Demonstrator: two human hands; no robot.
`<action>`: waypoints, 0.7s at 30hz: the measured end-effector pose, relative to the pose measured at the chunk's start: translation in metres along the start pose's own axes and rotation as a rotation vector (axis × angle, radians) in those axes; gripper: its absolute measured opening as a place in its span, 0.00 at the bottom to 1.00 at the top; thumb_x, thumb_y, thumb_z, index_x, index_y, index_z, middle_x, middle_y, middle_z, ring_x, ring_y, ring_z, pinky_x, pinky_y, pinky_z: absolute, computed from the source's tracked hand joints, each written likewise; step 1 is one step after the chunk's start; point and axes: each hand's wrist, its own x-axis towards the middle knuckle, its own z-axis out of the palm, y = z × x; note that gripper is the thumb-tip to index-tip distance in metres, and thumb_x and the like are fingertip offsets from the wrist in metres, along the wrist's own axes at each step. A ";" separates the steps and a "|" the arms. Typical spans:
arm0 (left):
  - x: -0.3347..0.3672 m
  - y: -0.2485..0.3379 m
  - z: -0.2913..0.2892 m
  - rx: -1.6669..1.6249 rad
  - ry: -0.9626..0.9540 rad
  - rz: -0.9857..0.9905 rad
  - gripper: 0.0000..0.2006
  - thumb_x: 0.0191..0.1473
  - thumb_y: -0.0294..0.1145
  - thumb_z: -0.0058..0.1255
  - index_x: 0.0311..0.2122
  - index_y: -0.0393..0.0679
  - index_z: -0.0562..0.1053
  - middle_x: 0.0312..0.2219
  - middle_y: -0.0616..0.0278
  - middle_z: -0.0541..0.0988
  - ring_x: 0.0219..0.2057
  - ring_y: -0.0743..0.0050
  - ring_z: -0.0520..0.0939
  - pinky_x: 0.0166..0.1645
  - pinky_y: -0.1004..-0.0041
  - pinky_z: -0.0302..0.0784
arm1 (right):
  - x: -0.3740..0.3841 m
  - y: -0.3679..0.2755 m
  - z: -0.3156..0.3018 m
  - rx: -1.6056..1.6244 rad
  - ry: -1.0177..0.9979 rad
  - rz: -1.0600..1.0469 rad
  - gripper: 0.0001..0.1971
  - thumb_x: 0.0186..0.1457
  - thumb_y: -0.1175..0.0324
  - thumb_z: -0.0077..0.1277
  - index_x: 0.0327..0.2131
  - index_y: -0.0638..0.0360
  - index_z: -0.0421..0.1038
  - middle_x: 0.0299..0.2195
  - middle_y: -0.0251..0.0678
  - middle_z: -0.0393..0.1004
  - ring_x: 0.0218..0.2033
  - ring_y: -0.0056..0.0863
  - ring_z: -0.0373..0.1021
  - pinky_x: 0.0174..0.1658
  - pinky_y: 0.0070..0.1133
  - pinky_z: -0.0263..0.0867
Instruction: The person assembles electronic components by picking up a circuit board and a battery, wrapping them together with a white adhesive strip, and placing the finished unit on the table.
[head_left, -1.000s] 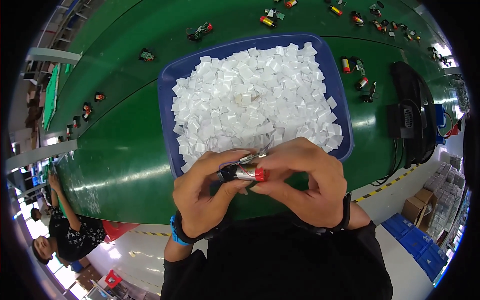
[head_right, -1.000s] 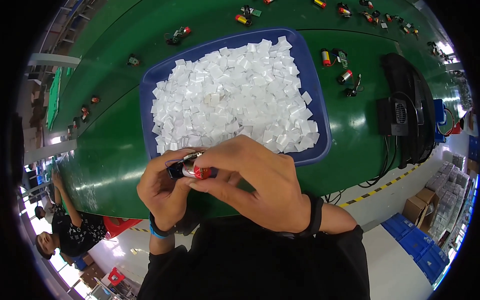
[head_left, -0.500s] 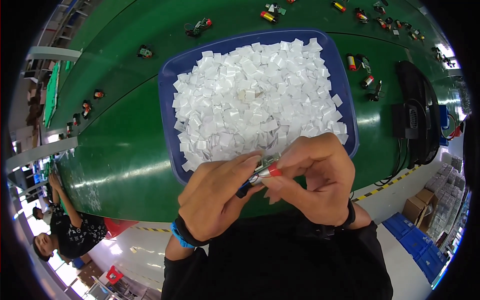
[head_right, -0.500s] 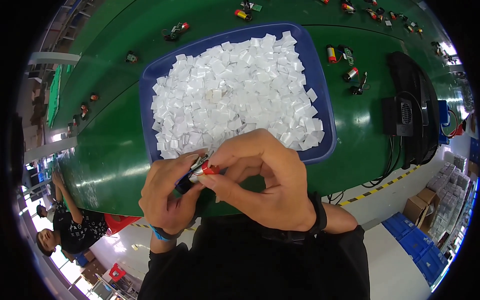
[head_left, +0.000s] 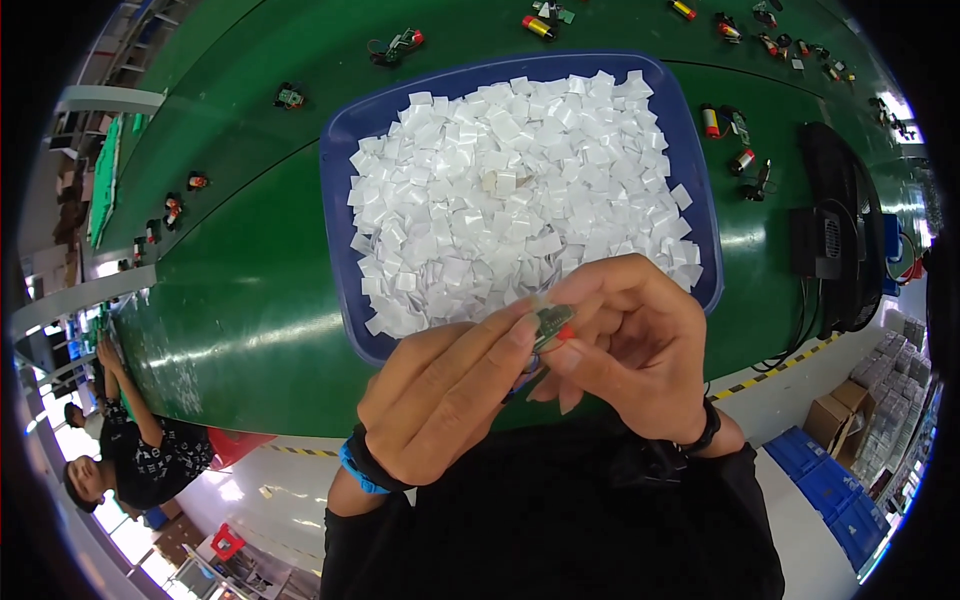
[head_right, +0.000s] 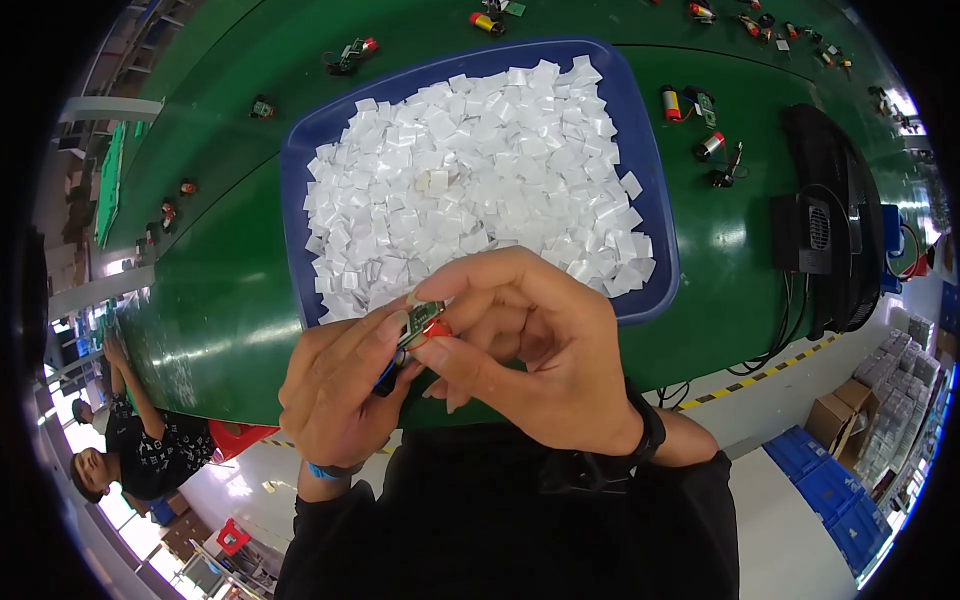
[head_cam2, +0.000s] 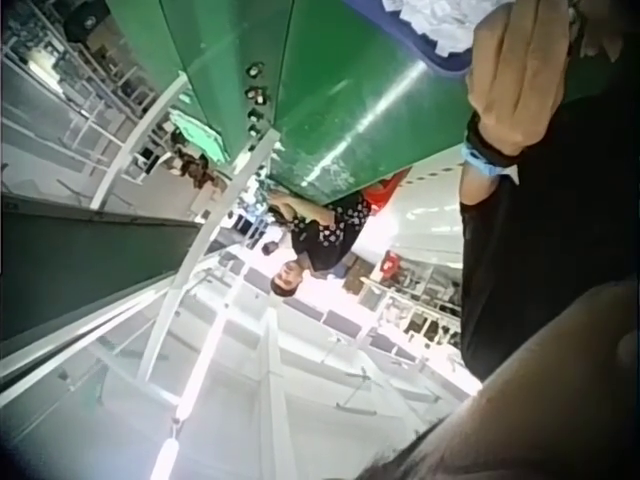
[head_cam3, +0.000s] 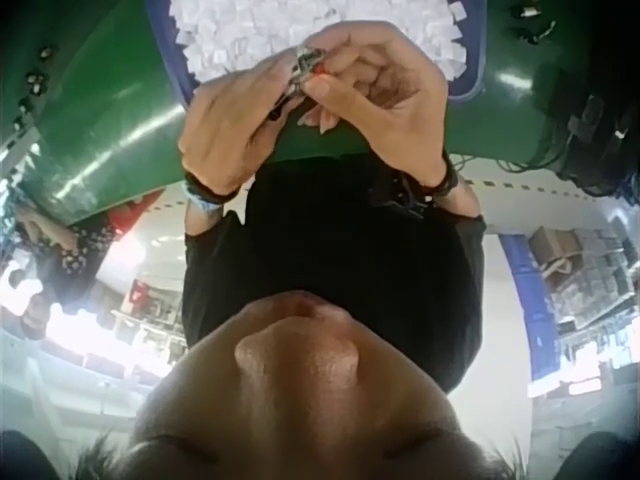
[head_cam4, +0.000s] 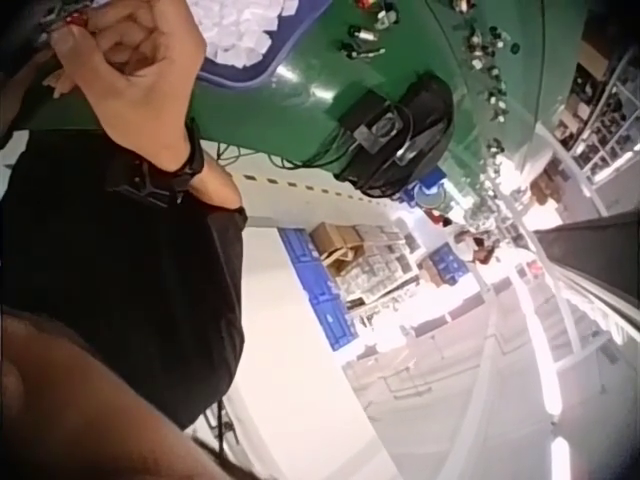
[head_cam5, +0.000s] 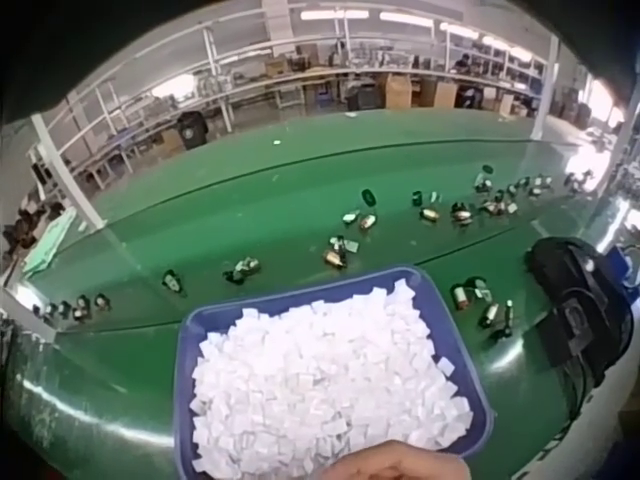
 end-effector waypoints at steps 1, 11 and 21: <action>0.002 -0.001 -0.001 0.005 -0.004 0.020 0.21 0.41 0.14 0.60 0.45 0.34 0.76 0.39 0.52 0.82 0.33 0.66 0.81 0.33 0.78 0.78 | 0.000 0.001 -0.001 0.047 0.005 0.012 0.17 0.52 0.84 0.55 0.46 0.71 0.64 0.31 0.39 0.76 0.28 0.19 0.75 0.29 0.14 0.73; 0.014 0.020 0.000 -1.039 0.151 -0.914 0.16 0.57 0.21 0.50 0.51 0.32 0.67 0.38 0.51 0.79 0.33 0.70 0.81 0.28 0.77 0.79 | 0.003 -0.001 0.005 -0.225 0.115 -0.194 0.20 0.45 0.81 0.63 0.42 0.67 0.67 0.31 0.40 0.74 0.27 0.22 0.74 0.27 0.16 0.71; 0.007 0.020 -0.001 -1.230 -0.045 -0.990 0.14 0.64 0.28 0.41 0.51 0.32 0.65 0.31 0.56 0.78 0.25 0.77 0.79 0.24 0.80 0.75 | 0.007 0.008 -0.004 -0.999 0.064 -0.723 0.15 0.37 0.77 0.67 0.33 0.62 0.76 0.29 0.34 0.72 0.22 0.23 0.71 0.21 0.17 0.66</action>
